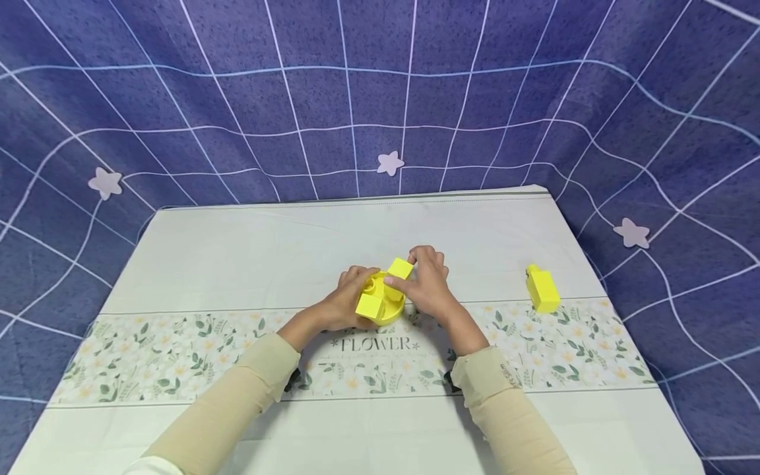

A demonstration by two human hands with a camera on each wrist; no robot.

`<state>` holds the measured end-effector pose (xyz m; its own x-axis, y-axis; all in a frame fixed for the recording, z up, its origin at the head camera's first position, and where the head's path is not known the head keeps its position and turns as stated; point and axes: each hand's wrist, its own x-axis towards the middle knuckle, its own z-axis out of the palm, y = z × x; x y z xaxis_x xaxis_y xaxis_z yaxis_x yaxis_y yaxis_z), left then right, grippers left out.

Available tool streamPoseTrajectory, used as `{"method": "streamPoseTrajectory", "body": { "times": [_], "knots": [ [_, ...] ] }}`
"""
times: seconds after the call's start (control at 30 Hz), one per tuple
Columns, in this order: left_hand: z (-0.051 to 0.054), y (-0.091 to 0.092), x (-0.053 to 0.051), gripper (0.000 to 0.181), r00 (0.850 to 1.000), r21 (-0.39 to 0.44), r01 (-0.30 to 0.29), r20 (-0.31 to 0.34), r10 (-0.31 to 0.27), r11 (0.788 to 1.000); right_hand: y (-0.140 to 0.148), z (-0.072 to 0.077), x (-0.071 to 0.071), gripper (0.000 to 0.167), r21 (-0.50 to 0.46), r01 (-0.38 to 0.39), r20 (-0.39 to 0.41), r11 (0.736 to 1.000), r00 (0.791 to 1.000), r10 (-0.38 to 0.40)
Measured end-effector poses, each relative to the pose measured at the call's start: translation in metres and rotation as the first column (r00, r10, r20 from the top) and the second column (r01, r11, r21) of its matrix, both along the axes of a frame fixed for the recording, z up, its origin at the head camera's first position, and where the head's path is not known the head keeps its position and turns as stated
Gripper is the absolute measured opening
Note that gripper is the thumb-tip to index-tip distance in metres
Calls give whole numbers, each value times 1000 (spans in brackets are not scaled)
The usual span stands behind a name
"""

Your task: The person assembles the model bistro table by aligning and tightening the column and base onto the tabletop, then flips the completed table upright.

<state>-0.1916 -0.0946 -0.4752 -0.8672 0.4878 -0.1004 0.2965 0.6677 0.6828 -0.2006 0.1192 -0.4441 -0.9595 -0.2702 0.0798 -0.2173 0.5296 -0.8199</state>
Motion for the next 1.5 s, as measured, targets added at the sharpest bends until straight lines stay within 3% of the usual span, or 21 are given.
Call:
{"method": "streamPoseTrajectory", "body": {
  "times": [0.17, 0.27, 0.4, 0.63, 1.07, 1.27, 1.5],
  "knots": [
    [1, -1, 0, 110, 1000, 5, 6, 3, -6, 1000, 10, 1, -1, 51, -16, -116, -31, 993, 993, 116],
    [1, -2, 0, 111, 1000, 5, 8, 4, -8, 1000, 13, 1, -2, 49, -23, -147, -34, 989, 989, 147],
    [1, -1, 0, 111, 1000, 12, 8, 0, -8, 1000, 12, -1, -1, 37, -30, -81, -15, 996, 997, 81],
    [1, -1, 0, 109, 1000, 25, 8, -11, -7, 1000, 7, -6, 2, 41, 12, 12, -19, 1000, 1000, -11],
    [1, -1, 1, 109, 1000, 31, 9, 1, -9, 999, 8, -6, 7, 43, -16, 10, -66, 1000, 998, -11],
    [1, -1, 0, 110, 1000, 30, 6, 18, -7, 1000, 16, 2, 9, 42, -33, 14, -80, 999, 997, -16],
    [4, -6, -3, 109, 997, 35, 55, 46, -57, 998, 31, 8, 10, 36, -58, 62, -69, 996, 995, -66]
  ]
}}
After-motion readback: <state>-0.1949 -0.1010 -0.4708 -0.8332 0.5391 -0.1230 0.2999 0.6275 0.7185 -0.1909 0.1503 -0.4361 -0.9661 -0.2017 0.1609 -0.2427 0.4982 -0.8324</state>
